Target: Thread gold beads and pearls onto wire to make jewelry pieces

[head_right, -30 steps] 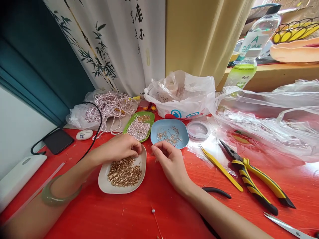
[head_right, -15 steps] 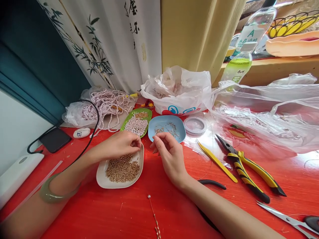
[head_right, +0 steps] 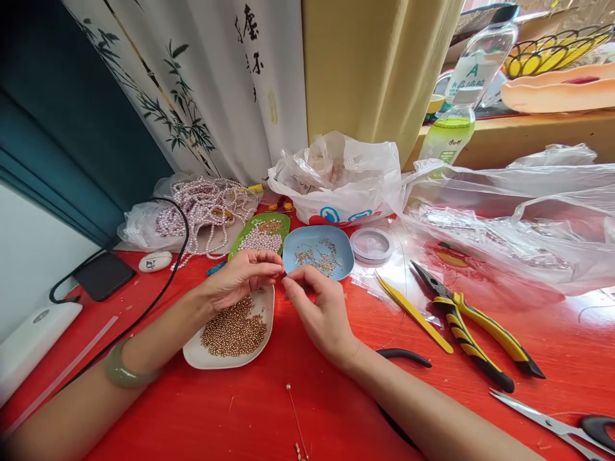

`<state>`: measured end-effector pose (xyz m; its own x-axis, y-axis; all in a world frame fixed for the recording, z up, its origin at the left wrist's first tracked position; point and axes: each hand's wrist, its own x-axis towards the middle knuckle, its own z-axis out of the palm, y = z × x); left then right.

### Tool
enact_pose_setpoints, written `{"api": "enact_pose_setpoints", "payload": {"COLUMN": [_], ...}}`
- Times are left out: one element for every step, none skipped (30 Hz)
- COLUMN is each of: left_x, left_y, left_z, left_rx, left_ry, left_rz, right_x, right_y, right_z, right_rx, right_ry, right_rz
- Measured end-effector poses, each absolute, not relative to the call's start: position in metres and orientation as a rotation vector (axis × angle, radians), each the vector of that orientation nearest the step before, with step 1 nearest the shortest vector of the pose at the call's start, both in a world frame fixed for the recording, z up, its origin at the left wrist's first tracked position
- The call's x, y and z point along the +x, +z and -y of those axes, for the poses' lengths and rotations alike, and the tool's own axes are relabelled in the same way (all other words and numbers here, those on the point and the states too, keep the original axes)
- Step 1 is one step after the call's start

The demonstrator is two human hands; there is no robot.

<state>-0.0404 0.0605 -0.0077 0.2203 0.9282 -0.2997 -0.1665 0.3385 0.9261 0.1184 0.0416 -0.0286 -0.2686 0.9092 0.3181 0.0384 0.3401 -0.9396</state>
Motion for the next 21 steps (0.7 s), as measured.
{"api": "enact_pose_setpoints", "payload": {"left_x": [-0.0407, -0.0409, -0.0411, -0.0412, -0.0412, -0.0412, -0.0412, -0.0412, -0.0412, -0.0413, -0.0414, -0.0416, -0.0418, -0.042, -0.0421, -0.0422, -0.0423, -0.0422, -0.0421, -0.0419, -0.0417], "left_y": [-0.0074, -0.0072, -0.0072, -0.0075, -0.0079, -0.0084, -0.009, -0.0096, -0.01, -0.0104, -0.0107, -0.011, -0.0111, -0.0112, -0.0113, -0.0114, -0.0114, -0.0113, -0.0111, -0.0109, -0.0106], "left_z": [-0.0603, -0.06, -0.0596, -0.0591, -0.0587, -0.0583, -0.0581, -0.058, -0.058, -0.0582, -0.0584, -0.0587, -0.0591, -0.0594, -0.0596, -0.0599, -0.06, -0.0601, -0.0601, -0.0601, -0.0601], "left_rx": [0.892, 0.883, 0.882, 0.883, 0.884, 0.884, 0.885, 0.885, 0.887, 0.891, 0.897, 0.901, 0.903, 0.903, 0.901, 0.9, 0.9, 0.901, 0.902, 0.903, 0.903], "left_ry": [0.919, 0.913, 0.908, 0.902, 0.899, 0.896, 0.895, 0.893, 0.891, 0.892, 0.893, 0.895, 0.898, 0.9, 0.902, 0.902, 0.901, 0.902, 0.903, 0.903, 0.904], "left_rz": [-1.046, -1.03, -1.015, -1.002, -0.992, -0.985, -0.979, -0.976, -0.978, -0.982, -0.99, -1.0, -1.01, -1.02, -1.03, -1.039, -1.045, -1.05, -1.054, -1.06, -1.068], "right_x": [0.1185, 0.1186, 0.1187, 0.1186, 0.1186, 0.1185, 0.1184, 0.1183, 0.1183, 0.1182, 0.1182, 0.1181, 0.1181, 0.1181, 0.1181, 0.1181, 0.1182, 0.1183, 0.1184, 0.1185, 0.1186], "right_y": [-0.0282, -0.028, -0.0278, -0.0276, -0.0274, -0.0273, -0.0271, -0.0269, -0.0269, -0.0269, -0.0271, -0.0275, -0.0279, -0.0284, -0.0289, -0.0293, -0.0295, -0.0295, -0.0293, -0.029, -0.0285], "right_z": [-0.0414, -0.0413, -0.0412, -0.0412, -0.0413, -0.0413, -0.0414, -0.0416, -0.0418, -0.042, -0.0422, -0.0424, -0.0425, -0.0426, -0.0427, -0.0427, -0.0426, -0.0424, -0.0422, -0.042, -0.0418], "right_rx": [-0.89, -0.912, -0.932, -0.949, -0.96, -0.965, -0.969, -0.972, -0.974, -0.975, -0.975, -0.974, -0.973, -0.973, -0.974, -0.977, -0.98, -0.983, -0.984, -0.986, -0.989], "right_ry": [1.109, 1.124, 1.137, 1.149, 1.158, 1.164, 1.167, 1.167, 1.167, 1.166, 1.164, 1.164, 1.164, 1.167, 1.17, 1.173, 1.176, 1.178, 1.178, 1.178, 1.176], "right_rz": [1.626, 1.643, 1.653, 1.657, 1.657, 1.653, 1.647, 1.64, 1.634, 1.63, 1.628, 1.629, 1.631, 1.634, 1.636, 1.637, 1.637, 1.635, 1.634, 1.633, 1.631]}}
